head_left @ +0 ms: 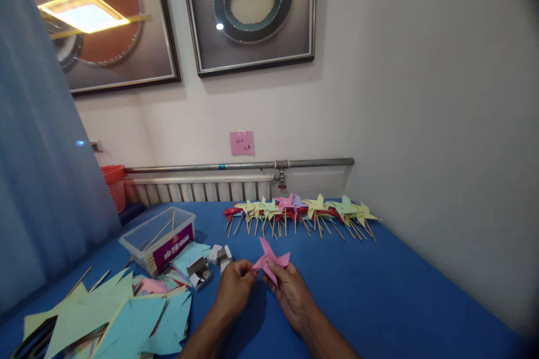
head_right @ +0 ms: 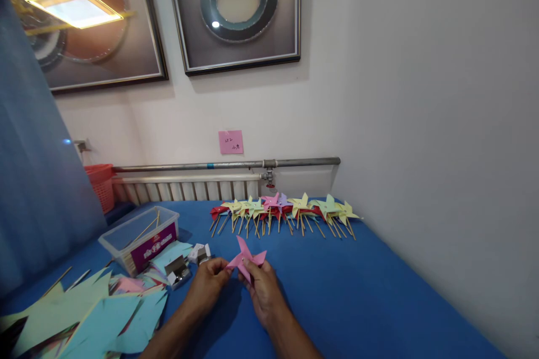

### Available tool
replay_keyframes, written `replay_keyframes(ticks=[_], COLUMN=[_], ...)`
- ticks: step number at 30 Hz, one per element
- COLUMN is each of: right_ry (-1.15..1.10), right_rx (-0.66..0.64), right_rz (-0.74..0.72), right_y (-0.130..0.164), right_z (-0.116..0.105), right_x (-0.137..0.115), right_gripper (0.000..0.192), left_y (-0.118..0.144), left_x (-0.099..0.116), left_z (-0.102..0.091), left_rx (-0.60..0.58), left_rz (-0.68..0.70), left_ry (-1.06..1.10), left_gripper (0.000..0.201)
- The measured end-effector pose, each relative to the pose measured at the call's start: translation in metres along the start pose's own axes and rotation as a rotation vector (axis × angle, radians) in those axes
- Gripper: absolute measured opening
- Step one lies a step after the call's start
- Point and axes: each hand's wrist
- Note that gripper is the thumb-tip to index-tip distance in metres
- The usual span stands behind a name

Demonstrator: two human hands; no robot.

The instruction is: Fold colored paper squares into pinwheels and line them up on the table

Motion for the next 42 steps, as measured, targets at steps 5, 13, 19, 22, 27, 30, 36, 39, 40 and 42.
replay_keyframes(ticks=[5,13,19,22,27,30,36,39,40,42], right_ry=[0.008,0.013,0.018,0.029,0.044,0.063,0.072,0.071,0.068,0.064], right_rx=[0.001,0.032,0.035,0.045,0.040,0.042,0.051,0.032,0.028,0.031], right_rz=[-0.006,-0.019,-0.037,-0.050,-0.061,-0.068,-0.074,-0.083,-0.086,-0.091], right_y=[-0.002,-0.007,-0.009,-0.010,-0.010,-0.010,-0.011,-0.011,-0.011,-0.010], right_z=[-0.001,-0.002,-0.002,-0.002,-0.003,-0.002,-0.002,-0.003,-0.003,-0.002], right_x=[0.001,0.005,0.006,0.006,0.007,0.006,0.006,0.006,0.006,0.007], right_gripper=[0.051,0.053,0.052,0.050,0.048,0.046,0.044,0.043,0.043,0.043], left_y=[0.001,0.000,0.004,0.006,0.007,0.008,0.009,0.009,0.009,0.009], left_x=[0.002,0.001,-0.003,-0.005,-0.007,-0.006,-0.004,-0.004,-0.004,-0.004], left_z=[0.000,0.003,0.010,0.013,0.014,0.014,0.014,0.014,0.014,0.015], left_rx=[-0.013,0.013,0.063,0.076,0.101,0.099,0.099,0.102,0.102,0.105], left_rz=[-0.027,-0.044,0.020,0.074,0.126,0.126,0.121,0.113,0.109,0.115], left_ry=[-0.030,-0.089,-0.120,-0.140,-0.195,-0.203,-0.205,-0.200,-0.195,-0.184], left_gripper=[0.024,0.026,0.025,0.024,0.023,0.024,0.024,0.024,0.024,0.025])
Point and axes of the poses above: each hand's wrist, its own y-axis away from the middle knuckle, its own z-axis out of the palm, x = y × z, and after that the axes turned 6 degrees about -z, right-handed
